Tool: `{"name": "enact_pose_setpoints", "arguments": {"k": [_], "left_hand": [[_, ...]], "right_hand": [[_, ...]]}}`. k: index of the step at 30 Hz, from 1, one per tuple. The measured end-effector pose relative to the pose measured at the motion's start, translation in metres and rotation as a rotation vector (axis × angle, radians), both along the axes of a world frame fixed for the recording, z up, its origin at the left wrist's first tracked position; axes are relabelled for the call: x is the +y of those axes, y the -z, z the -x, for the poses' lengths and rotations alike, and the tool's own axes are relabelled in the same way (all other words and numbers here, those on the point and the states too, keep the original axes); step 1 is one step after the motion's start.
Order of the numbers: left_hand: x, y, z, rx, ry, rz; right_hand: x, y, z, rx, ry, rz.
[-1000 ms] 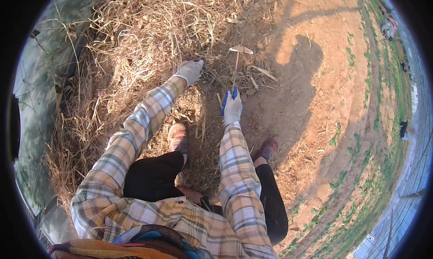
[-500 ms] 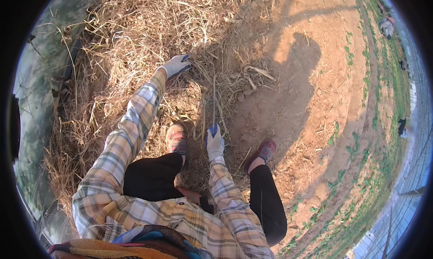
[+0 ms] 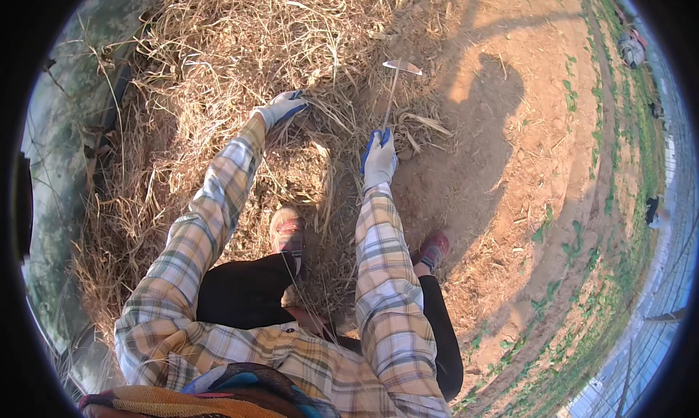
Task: The person uses a small hand tool to scrape and clear dry straw and plant debris from the soil surface. They repeatedly dig into the debris, pull it away, and toss it aside to expose the ground underneath.
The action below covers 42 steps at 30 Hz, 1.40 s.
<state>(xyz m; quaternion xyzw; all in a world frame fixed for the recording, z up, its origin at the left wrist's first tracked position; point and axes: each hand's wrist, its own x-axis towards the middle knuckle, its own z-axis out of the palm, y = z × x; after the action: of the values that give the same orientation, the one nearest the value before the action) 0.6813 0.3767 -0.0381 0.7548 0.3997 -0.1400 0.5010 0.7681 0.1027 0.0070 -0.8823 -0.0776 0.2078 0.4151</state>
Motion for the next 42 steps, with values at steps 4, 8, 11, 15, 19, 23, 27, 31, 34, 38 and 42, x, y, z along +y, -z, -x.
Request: {"name": "enact_pose_setpoints", "arguments": {"k": [4, 8, 11, 15, 19, 23, 27, 31, 34, 38, 42], "left_hand": [[-0.004, 0.001, -0.004, 0.009, -0.053, 0.092], [-0.002, 0.002, -0.004, 0.001, -0.098, 0.094], [0.002, 0.007, -0.005, -0.057, -0.091, 0.039], [0.004, 0.005, 0.005, -0.173, -0.136, 0.162], [0.007, 0.003, 0.009, -0.159, -0.172, 0.193], [-0.013, -0.020, -0.004, -0.050, -0.151, 0.129], [-0.016, -0.025, 0.005, -0.104, -0.235, 0.208], [0.002, -0.006, 0.014, -0.053, -0.136, 0.133], [-0.053, -0.043, 0.015, -0.135, 0.261, -0.274], [-0.110, -0.114, 0.032, -0.054, 0.470, -0.763], [-0.158, -0.143, 0.010, -0.419, 0.636, -0.901]], "right_hand": [[0.015, 0.016, -0.007, -0.111, -0.173, 0.390], [0.004, 0.034, 0.006, -0.045, -0.186, 0.354], [-0.014, 0.036, 0.020, -0.038, -0.182, 0.304], [-0.056, 0.022, 0.086, 0.061, -0.200, 0.297], [-0.088, 0.007, 0.145, 0.214, -0.216, 0.377], [-0.100, 0.020, 0.140, 0.057, -0.142, 0.114], [-0.074, -0.001, 0.098, 0.260, 0.035, 0.064], [-0.039, -0.002, 0.033, -0.049, -0.038, -0.044], [-0.052, 0.004, -0.002, -0.048, -0.003, 0.049], [-0.052, 0.011, -0.003, -0.045, -0.076, 0.033], [-0.071, 0.044, 0.028, -0.058, -0.056, 0.198]]}}
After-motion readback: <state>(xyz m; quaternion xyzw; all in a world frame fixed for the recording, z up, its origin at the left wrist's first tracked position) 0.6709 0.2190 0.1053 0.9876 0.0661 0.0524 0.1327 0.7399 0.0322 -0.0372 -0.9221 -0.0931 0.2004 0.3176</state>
